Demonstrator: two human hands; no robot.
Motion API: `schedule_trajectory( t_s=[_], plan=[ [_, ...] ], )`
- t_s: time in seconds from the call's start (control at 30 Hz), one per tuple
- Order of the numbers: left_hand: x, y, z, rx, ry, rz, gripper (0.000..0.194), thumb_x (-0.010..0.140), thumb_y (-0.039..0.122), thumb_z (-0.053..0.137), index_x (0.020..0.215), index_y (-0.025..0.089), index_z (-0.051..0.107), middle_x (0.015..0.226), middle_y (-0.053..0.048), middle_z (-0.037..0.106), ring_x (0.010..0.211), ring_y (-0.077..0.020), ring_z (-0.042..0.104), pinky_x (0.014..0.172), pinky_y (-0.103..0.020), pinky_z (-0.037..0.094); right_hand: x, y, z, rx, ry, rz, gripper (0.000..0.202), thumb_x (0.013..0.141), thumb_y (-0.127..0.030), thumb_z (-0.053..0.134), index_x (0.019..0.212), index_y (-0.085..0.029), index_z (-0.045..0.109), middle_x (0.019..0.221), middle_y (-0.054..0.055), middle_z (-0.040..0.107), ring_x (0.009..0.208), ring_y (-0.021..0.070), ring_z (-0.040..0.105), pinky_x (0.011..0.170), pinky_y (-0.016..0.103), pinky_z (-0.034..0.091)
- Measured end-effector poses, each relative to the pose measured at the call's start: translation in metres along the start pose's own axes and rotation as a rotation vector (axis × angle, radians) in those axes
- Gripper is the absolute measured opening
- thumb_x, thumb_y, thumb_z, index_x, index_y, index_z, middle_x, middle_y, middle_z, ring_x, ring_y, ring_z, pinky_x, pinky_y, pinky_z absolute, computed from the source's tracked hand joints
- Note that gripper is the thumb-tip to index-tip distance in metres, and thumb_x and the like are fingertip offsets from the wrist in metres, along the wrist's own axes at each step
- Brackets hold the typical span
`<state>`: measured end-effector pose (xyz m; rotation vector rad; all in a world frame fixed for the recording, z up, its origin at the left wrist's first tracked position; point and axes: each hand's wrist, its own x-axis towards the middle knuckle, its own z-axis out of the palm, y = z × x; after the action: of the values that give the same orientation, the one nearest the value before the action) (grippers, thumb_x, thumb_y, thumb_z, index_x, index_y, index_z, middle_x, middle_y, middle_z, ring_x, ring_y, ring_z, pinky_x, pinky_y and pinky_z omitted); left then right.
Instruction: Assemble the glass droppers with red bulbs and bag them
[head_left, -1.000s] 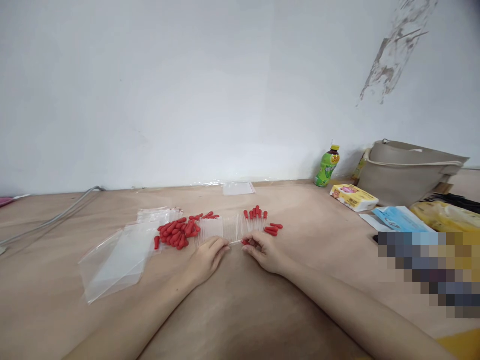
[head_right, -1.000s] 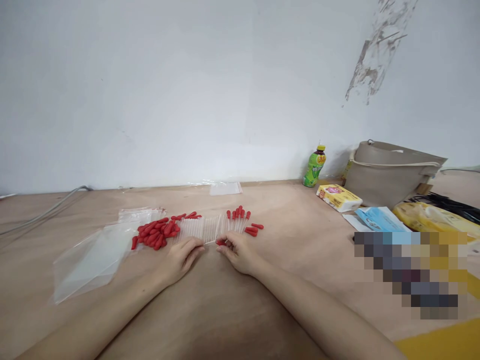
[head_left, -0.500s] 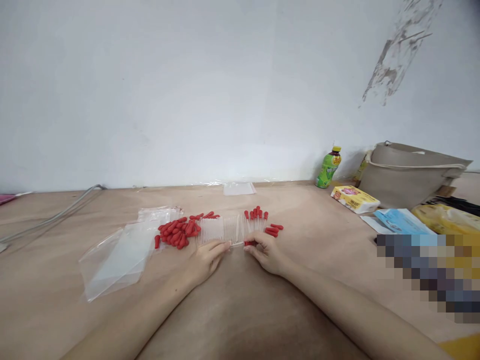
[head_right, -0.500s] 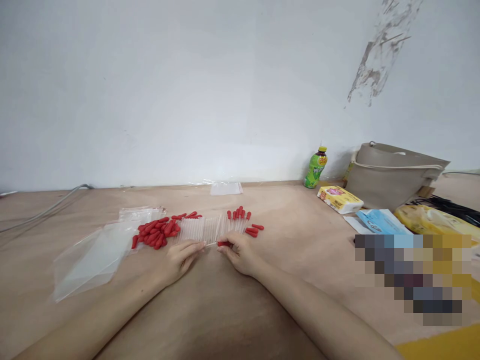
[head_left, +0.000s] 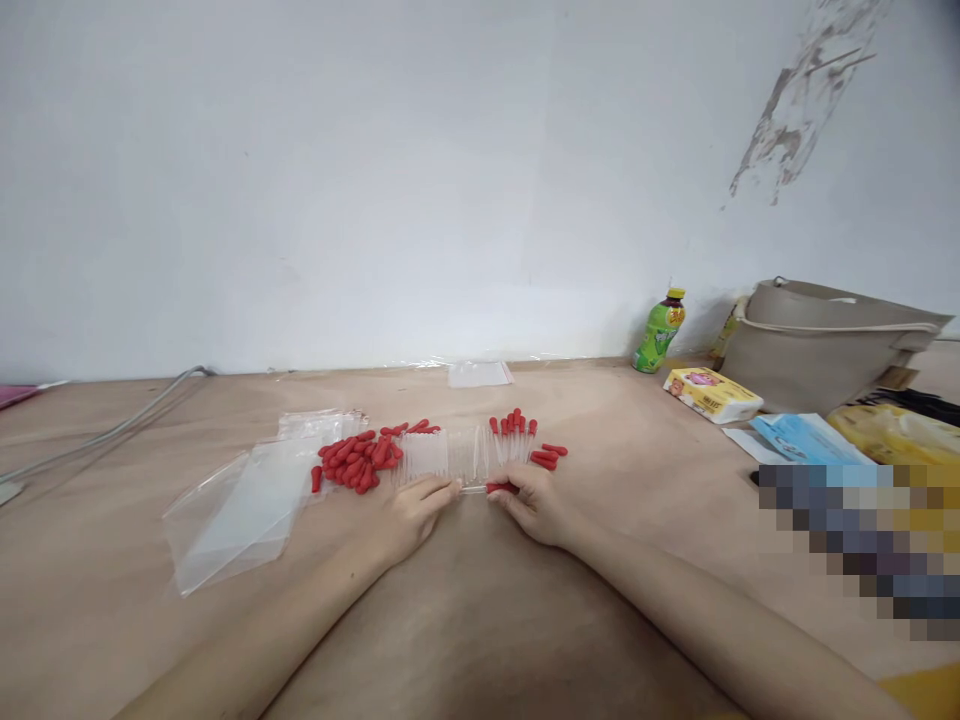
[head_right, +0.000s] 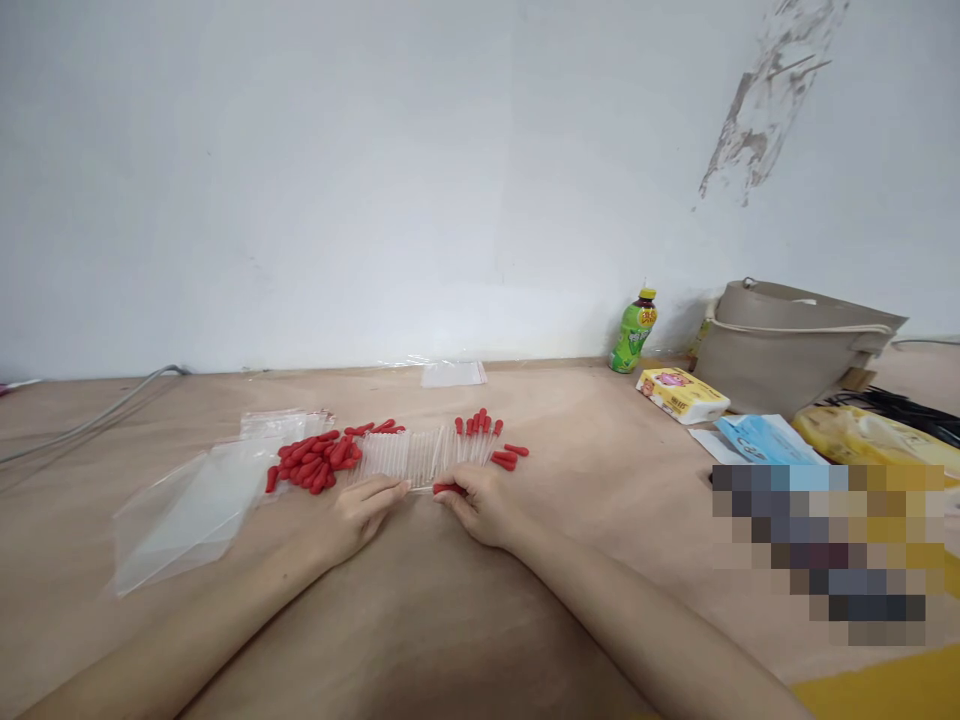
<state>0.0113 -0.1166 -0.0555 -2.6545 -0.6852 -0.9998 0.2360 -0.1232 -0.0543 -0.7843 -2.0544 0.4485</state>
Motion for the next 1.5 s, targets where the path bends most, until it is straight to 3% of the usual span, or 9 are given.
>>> schedule_trajectory(
  t_s=[0.4, 0.6, 0.77, 1.17, 1.3, 1.4, 1.5],
  plan=[
    [0.002, 0.003, -0.004, 0.067, -0.116, 0.014, 0.026, 0.088, 0.01, 0.035, 0.101, 0.015, 0.056, 0.085, -0.008, 0.063, 0.073, -0.0154, 0.056, 0.063, -0.026, 0.049, 0.0, 0.007, -0.002, -0.199, -0.086, -0.152, 0.014, 0.083, -0.025, 0.048, 0.083, -0.018, 0.061, 0.073, 0.005, 0.062, 0.066, 0.014, 0.054, 0.06, 0.025, 0.042],
    [-0.004, 0.002, 0.005, 0.028, -0.025, -0.003, 0.027, 0.085, 0.008, 0.038, 0.106, 0.014, 0.054, 0.085, -0.009, 0.063, 0.077, -0.016, 0.058, 0.067, -0.027, 0.05, 0.003, 0.004, -0.002, -0.181, -0.083, -0.136, 0.014, 0.084, -0.024, 0.047, 0.085, -0.018, 0.059, 0.077, 0.006, 0.063, 0.07, 0.0145, 0.056, 0.063, 0.026, 0.043],
    [-0.001, 0.006, 0.005, 0.018, -0.034, 0.012, 0.028, 0.086, 0.008, 0.036, 0.104, 0.015, 0.056, 0.084, -0.008, 0.063, 0.075, -0.0156, 0.058, 0.065, -0.026, 0.05, 0.003, 0.005, -0.002, -0.218, -0.153, -0.165, 0.014, 0.084, -0.023, 0.046, 0.087, -0.017, 0.059, 0.077, 0.006, 0.062, 0.071, 0.0158, 0.056, 0.064, 0.027, 0.043],
    [0.004, 0.01, 0.002, 0.035, -0.04, -0.027, 0.025, 0.086, 0.01, 0.037, 0.097, 0.013, 0.059, 0.077, -0.008, 0.063, 0.072, -0.0161, 0.058, 0.063, -0.026, 0.049, 0.009, 0.007, 0.005, -0.249, -0.178, -0.159, 0.015, 0.084, -0.023, 0.046, 0.087, -0.016, 0.059, 0.077, 0.007, 0.061, 0.072, 0.0167, 0.055, 0.065, 0.028, 0.044],
    [0.005, 0.011, 0.003, -0.086, -0.039, -0.176, 0.022, 0.088, 0.016, 0.038, 0.097, 0.016, 0.058, 0.077, -0.006, 0.063, 0.07, -0.0143, 0.059, 0.063, -0.025, 0.048, 0.017, 0.003, 0.004, -0.064, -0.147, -0.073, 0.014, 0.083, -0.024, 0.048, 0.085, -0.018, 0.061, 0.08, 0.006, 0.061, 0.075, 0.0157, 0.056, 0.068, 0.029, 0.045],
    [0.005, 0.012, 0.001, -0.173, -0.05, -0.29, 0.021, 0.089, 0.022, 0.04, 0.102, 0.018, 0.056, 0.081, -0.004, 0.063, 0.07, -0.0131, 0.059, 0.064, -0.024, 0.047, 0.023, -0.002, 0.007, 0.207, 0.001, 0.122, 0.013, 0.079, -0.029, 0.056, 0.086, -0.019, 0.059, 0.081, 0.004, 0.06, 0.075, 0.0141, 0.057, 0.068, 0.028, 0.046],
    [0.005, 0.013, -0.004, -0.193, -0.062, -0.287, 0.028, 0.088, 0.025, 0.042, 0.114, 0.018, 0.05, 0.095, -0.007, 0.062, 0.086, -0.0166, 0.058, 0.076, -0.029, 0.047, 0.033, 0.0, 0.004, 0.464, 0.161, 0.318, 0.03, 0.07, -0.037, 0.064, 0.092, -0.02, 0.051, 0.075, 0.0, 0.058, 0.067, 0.0118, 0.056, 0.061, 0.025, 0.046]
  ],
)
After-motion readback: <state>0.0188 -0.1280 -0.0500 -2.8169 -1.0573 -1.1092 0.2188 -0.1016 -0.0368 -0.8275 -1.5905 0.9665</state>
